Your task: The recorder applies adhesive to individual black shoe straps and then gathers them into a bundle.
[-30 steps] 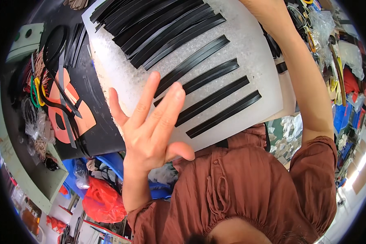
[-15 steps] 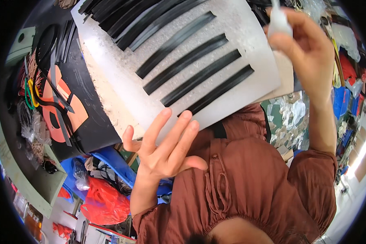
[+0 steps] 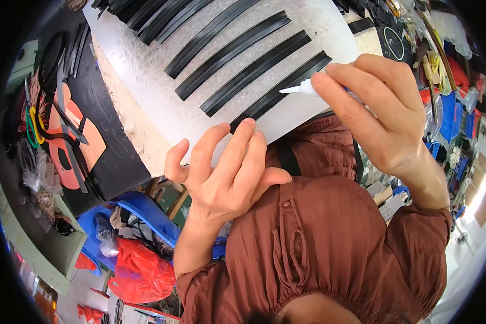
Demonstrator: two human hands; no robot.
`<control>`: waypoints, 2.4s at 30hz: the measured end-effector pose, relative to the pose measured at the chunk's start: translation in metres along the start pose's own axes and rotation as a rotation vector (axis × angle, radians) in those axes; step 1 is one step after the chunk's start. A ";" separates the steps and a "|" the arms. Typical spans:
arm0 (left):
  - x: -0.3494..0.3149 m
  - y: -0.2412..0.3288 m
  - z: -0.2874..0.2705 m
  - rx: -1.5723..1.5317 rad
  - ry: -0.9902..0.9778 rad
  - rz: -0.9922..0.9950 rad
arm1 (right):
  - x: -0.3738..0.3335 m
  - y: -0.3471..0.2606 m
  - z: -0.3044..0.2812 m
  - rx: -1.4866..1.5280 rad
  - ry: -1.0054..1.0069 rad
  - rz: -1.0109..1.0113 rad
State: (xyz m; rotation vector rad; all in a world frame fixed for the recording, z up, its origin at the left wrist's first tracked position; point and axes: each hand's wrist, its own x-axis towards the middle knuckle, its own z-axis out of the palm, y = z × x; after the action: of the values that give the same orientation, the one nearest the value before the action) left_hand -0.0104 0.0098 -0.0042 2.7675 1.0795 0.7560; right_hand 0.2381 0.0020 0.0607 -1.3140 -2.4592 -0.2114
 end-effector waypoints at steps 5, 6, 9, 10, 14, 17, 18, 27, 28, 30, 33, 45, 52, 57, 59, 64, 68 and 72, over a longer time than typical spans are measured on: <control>0.000 -0.002 0.001 -0.013 -0.012 -0.003 | 0.005 -0.008 0.010 0.023 -0.010 -0.042; 0.000 -0.002 0.001 -0.019 -0.012 -0.007 | 0.005 -0.009 0.010 0.029 -0.016 -0.039; 0.000 -0.003 0.002 -0.027 -0.012 -0.009 | 0.003 -0.005 0.006 -0.012 -0.041 -0.011; -0.001 -0.003 0.002 -0.027 -0.012 -0.010 | 0.002 -0.003 0.002 -0.051 -0.059 0.007; 0.000 -0.003 0.001 -0.032 -0.017 -0.010 | 0.002 -0.009 -0.002 -0.023 -0.072 0.011; 0.002 -0.004 0.000 -0.032 -0.030 -0.005 | 0.002 -0.011 0.004 -0.025 -0.060 -0.014; 0.001 -0.004 0.000 -0.028 -0.032 -0.009 | 0.004 -0.008 0.000 -0.050 -0.089 -0.006; 0.002 -0.002 -0.001 -0.035 -0.042 -0.037 | 0.008 -0.011 0.005 0.021 -0.090 0.008; 0.002 -0.002 -0.001 -0.036 -0.040 -0.042 | 0.009 -0.009 0.003 0.005 -0.104 0.011; 0.001 -0.003 -0.001 -0.032 -0.035 -0.040 | 0.009 -0.004 -0.001 -0.042 -0.129 0.032; 0.004 -0.004 -0.008 -0.070 -0.055 -0.048 | 0.008 0.005 -0.005 -0.111 -0.132 0.075; 0.017 -0.025 -0.002 -0.024 -0.020 -0.088 | 0.029 0.007 0.013 -0.083 -0.095 0.035; 0.017 -0.026 0.000 -0.030 -0.012 -0.090 | 0.034 0.002 0.019 -0.011 -0.056 0.018; 0.017 -0.026 -0.002 -0.041 -0.031 -0.113 | 0.035 0.010 0.011 -0.078 -0.114 0.047; 0.017 -0.026 -0.002 -0.041 -0.039 -0.127 | 0.033 0.016 0.007 -0.120 -0.136 0.056; 0.021 -0.026 -0.001 -0.044 -0.026 -0.116 | 0.034 0.002 0.016 0.018 -0.078 0.027; 0.020 -0.027 -0.003 -0.036 -0.035 -0.126 | 0.033 0.011 0.011 -0.044 -0.123 0.046; 0.021 -0.026 -0.002 -0.040 -0.030 -0.125 | 0.035 0.008 0.012 -0.014 -0.083 0.041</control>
State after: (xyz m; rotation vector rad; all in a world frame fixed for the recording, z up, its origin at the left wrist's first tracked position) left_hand -0.0146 0.0426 0.0000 2.6405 1.2044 0.7103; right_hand 0.2240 0.0368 0.0626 -1.4039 -2.5009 -0.1668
